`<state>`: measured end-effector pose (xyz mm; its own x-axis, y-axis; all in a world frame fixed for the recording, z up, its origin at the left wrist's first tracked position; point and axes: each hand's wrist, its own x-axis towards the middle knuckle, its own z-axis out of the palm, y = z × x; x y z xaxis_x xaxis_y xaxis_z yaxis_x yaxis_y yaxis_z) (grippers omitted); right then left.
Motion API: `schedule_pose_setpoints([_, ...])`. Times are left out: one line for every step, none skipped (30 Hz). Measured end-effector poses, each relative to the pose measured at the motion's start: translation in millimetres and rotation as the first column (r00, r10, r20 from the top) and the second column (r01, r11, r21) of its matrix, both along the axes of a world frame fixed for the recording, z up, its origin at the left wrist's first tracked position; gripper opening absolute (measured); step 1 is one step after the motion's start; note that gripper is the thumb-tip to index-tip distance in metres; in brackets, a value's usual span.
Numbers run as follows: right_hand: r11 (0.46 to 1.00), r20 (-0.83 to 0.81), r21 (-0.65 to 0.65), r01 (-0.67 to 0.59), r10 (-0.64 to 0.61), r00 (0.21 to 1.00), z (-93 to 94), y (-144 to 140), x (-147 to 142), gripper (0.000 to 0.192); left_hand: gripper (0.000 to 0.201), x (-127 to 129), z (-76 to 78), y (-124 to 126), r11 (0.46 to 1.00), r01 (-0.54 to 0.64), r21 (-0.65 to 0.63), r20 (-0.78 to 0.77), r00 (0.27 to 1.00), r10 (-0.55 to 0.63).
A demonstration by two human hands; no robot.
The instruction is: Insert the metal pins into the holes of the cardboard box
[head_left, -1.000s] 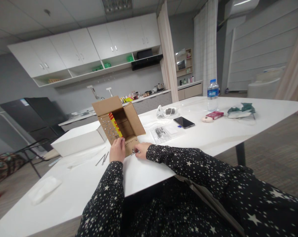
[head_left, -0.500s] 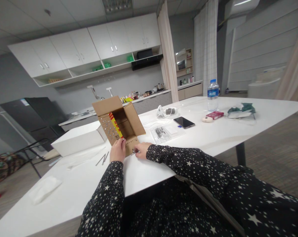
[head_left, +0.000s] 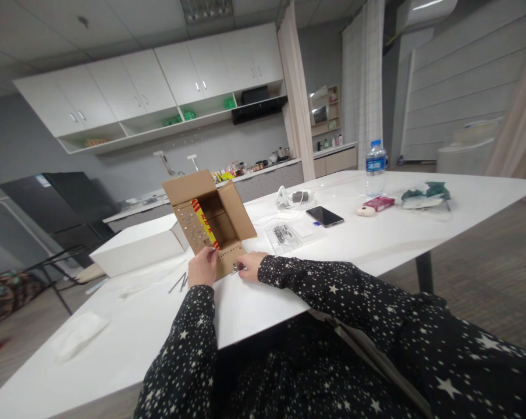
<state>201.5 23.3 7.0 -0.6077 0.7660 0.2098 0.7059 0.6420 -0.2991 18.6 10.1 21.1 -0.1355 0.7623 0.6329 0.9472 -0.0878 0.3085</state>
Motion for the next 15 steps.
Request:
schedule_pose_setpoints([1.000,0.000,0.001,-0.003,0.003,1.000,0.6,-1,0,0.026,0.022,-1,1.0,0,1.000,-0.003,-0.016,-0.002,1.000,0.003])
schedule_pose_setpoints([1.000,0.000,0.001,-0.007,0.007,1.000,1.5,-1,1,0.026,0.023,-3,2.0,-1,1.000,-0.014,-0.022,-0.003,1.000,0.014])
schedule_pose_setpoints([1.000,0.001,-0.001,-0.010,0.010,1.000,2.5,-2,1,0.026,0.023,-4,2.8,-1,0.999,-0.036,-0.010,-0.001,0.999,0.036])
schedule_pose_setpoints([1.000,0.002,-0.003,-0.011,0.011,1.000,3.4,-3,2,0.026,0.024,-5,3.6,-2,0.999,-0.047,-0.018,-0.007,0.999,0.047])
schedule_pose_setpoints([1.000,0.003,-0.005,-0.012,0.012,1.000,4.2,-3,2,0.026,0.025,-7,4.3,-2,0.998,-0.067,-0.017,-0.017,0.998,0.067])
schedule_pose_setpoints([1.000,0.003,-0.006,-0.011,0.011,1.000,4.7,-4,2,0.026,0.026,-8,4.9,-3,0.996,-0.085,-0.016,-0.033,0.996,0.085])
schedule_pose_setpoints([1.000,0.002,-0.004,-0.010,0.010,1.000,4.9,-4,2,0.026,0.028,-8,5.2,-3,0.995,-0.101,-0.014,-0.054,0.994,0.100])
schedule_pose_setpoints([1.000,0.001,-0.001,-0.010,0.010,1.000,4.7,-4,2,0.026,0.029,-9,5.3,-4,0.993,-0.118,-0.007,-0.078,0.990,0.117])
schedule_pose_setpoints([1.000,-0.001,0.004,-0.012,0.012,1.000,4.1,-3,2,0.025,0.030,-9,5.1,-6,0.991,-0.135,0.005,-0.101,0.986,0.135])
schedule_pose_setpoints([1.000,-0.002,0.009,-0.015,0.015,1.000,3.2,-2,2,0.025,0.030,-8,4.6,-7,0.989,-0.147,0.019,-0.124,0.981,0.148])
schedule_pose_setpoints([1.000,-0.002,0.012,-0.018,0.018,1.000,2.2,-2,2,0.025,0.031,-7,3.9,-8,0.984,-0.177,0.031,-0.140,0.974,0.179])
schedule_pose_setpoints([1.000,-0.004,0.013,-0.017,0.017,1.000,1.1,-1,1,0.025,0.032,-5,3.0,-9,0.975,-0.216,0.057,-0.147,0.964,0.222])
schedule_pose_setpoints([1.000,-0.004,0.012,-0.017,0.017,1.000,0.0,1,1,0.025,0.032,-4,2.2,-10,0.967,-0.244,0.074,-0.158,0.954,0.253])
schedule_pose_setpoints([1.000,-0.006,0.012,-0.015,0.015,1.000,-0.9,1,1,0.025,0.033,-3,1.7,-11,0.962,-0.259,0.082,-0.162,0.949,0.269])
schedule_pose_setpoints([1.000,-0.008,0.012,-0.011,0.011,1.000,-1.6,2,0,0.025,0.033,-3,1.4,-12,0.960,-0.265,0.084,-0.168,0.946,0.276])
